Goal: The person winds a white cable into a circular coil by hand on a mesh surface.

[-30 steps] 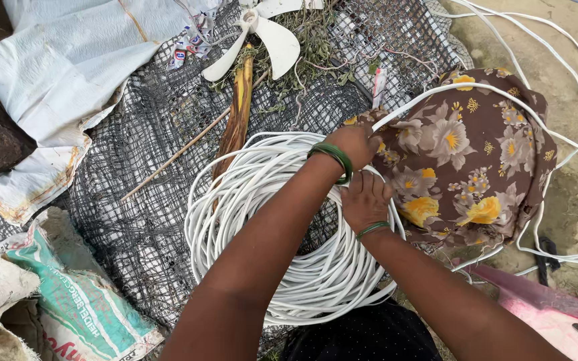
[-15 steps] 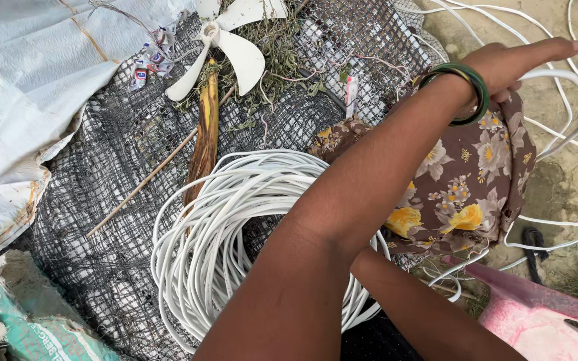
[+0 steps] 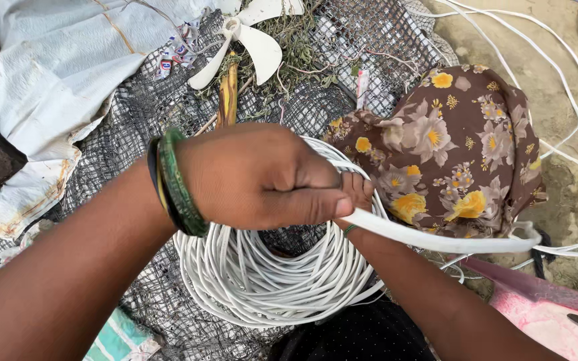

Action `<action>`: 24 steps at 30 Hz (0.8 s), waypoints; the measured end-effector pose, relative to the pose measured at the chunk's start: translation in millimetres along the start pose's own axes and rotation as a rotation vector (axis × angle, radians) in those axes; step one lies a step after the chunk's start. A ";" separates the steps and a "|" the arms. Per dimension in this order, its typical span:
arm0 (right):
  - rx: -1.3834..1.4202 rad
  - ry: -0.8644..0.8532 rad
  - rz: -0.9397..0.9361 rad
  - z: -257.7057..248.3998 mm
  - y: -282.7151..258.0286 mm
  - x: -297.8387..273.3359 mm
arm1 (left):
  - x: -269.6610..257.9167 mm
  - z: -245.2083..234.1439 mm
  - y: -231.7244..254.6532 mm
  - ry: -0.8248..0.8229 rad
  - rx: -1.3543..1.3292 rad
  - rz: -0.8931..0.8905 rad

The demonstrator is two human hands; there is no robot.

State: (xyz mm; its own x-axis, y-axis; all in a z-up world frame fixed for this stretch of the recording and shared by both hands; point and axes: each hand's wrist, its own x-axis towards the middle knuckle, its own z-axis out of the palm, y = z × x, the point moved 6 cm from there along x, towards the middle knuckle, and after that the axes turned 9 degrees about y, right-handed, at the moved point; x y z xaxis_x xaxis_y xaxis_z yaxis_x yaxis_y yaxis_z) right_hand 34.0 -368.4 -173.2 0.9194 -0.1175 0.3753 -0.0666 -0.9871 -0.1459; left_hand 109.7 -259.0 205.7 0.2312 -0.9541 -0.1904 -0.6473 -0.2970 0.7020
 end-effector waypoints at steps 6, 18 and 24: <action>-0.092 0.176 -0.091 -19.8 -6.1 0.0 | -168.4 73.3 -122.1 -0.045 0.403 -0.480; -0.136 0.092 -0.054 -9.4 1.3 -1.2 | -218.3 240.2 -280.2 0.664 -0.028 -1.343; -0.060 0.081 0.030 -17.6 2.4 -0.1 | -185.1 211.2 -297.3 0.845 0.004 -1.353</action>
